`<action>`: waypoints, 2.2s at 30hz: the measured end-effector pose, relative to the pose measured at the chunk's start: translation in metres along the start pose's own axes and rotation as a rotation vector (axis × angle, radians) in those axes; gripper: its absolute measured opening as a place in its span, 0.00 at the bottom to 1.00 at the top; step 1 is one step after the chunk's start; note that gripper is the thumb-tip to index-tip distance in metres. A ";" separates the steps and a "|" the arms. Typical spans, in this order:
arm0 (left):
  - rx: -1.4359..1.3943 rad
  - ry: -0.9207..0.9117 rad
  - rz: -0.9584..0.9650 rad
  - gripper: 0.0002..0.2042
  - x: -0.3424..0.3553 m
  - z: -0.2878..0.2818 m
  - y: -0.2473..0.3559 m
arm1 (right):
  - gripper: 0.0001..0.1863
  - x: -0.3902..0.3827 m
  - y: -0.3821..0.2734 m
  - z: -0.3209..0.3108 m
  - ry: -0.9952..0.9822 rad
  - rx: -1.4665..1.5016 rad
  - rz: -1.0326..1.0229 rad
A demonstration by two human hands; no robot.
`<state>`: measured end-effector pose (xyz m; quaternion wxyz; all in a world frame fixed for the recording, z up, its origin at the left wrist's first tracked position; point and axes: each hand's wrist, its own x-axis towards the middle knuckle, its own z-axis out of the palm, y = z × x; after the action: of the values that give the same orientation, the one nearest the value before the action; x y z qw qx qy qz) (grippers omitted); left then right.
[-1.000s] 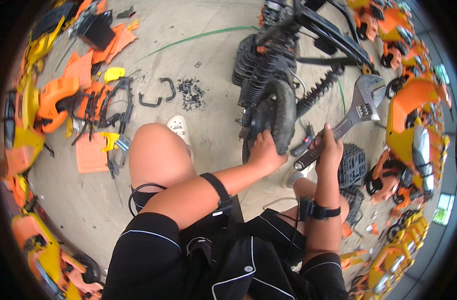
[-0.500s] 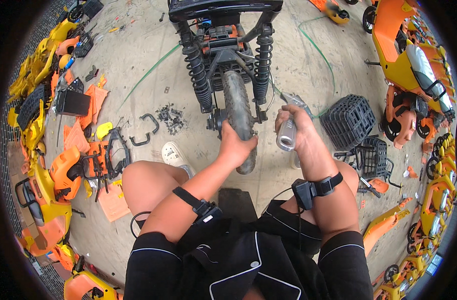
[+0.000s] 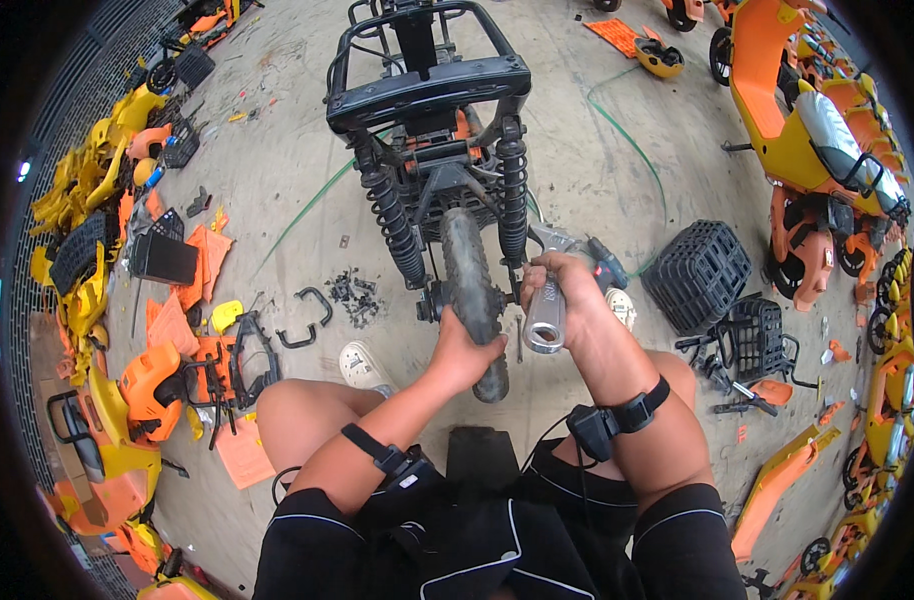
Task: The person uses a wrench to tighten bolts on the rear wheel of a scooter. They then move to the front wheel and use a pipe wrench to tighten the axle nut. The person is sitting on the floor during the task.
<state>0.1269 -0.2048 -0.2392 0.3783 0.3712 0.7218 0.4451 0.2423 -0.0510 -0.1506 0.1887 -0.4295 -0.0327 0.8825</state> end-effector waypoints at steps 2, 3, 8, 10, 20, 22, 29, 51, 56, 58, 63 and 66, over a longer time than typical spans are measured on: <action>-0.038 -0.011 0.044 0.39 -0.004 0.000 -0.007 | 0.06 -0.006 -0.001 0.002 -0.013 -0.044 -0.017; -0.026 -0.008 0.026 0.39 -0.006 0.000 -0.008 | 0.06 -0.007 -0.003 0.002 -0.016 -0.021 0.003; -0.034 -0.016 -0.093 0.40 -0.011 -0.013 0.001 | 0.04 -0.015 -0.021 0.007 -0.058 -0.016 0.046; -0.067 -0.060 -0.158 0.39 -0.015 -0.022 0.033 | 0.04 -0.013 -0.024 0.011 -0.058 -0.006 0.046; -0.023 -0.209 -0.177 0.44 -0.005 -0.044 0.015 | 0.03 -0.018 -0.008 -0.001 0.113 -0.249 -0.141; -0.047 -0.135 -0.221 0.45 -0.013 -0.048 0.021 | 0.04 -0.025 -0.030 -0.001 0.043 -0.333 -0.216; -0.065 -0.135 -0.191 0.42 -0.010 -0.050 0.049 | 0.07 -0.054 -0.042 0.020 0.120 -0.684 -1.065; 0.156 -0.149 0.184 0.23 -0.023 -0.032 0.106 | 0.02 -0.008 -0.055 -0.022 0.109 0.115 -0.263; 0.008 -0.256 0.123 0.25 -0.029 -0.025 0.105 | 0.04 -0.020 -0.052 -0.014 0.052 0.037 -0.317; 0.225 -0.263 0.179 0.26 -0.035 -0.021 0.103 | 0.07 -0.025 -0.054 -0.014 0.029 0.051 -0.344; 0.472 -0.249 0.286 0.24 -0.043 -0.012 0.103 | 0.07 -0.023 -0.059 -0.018 0.094 0.156 -0.394; 0.522 -0.161 0.295 0.20 -0.044 -0.013 0.101 | 0.09 -0.019 -0.061 -0.022 0.108 0.218 -0.369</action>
<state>0.1548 -0.2148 -0.1322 0.2574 0.5908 0.7177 0.2640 0.2888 -0.0036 -0.1366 0.3937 -0.4399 -0.0052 0.8071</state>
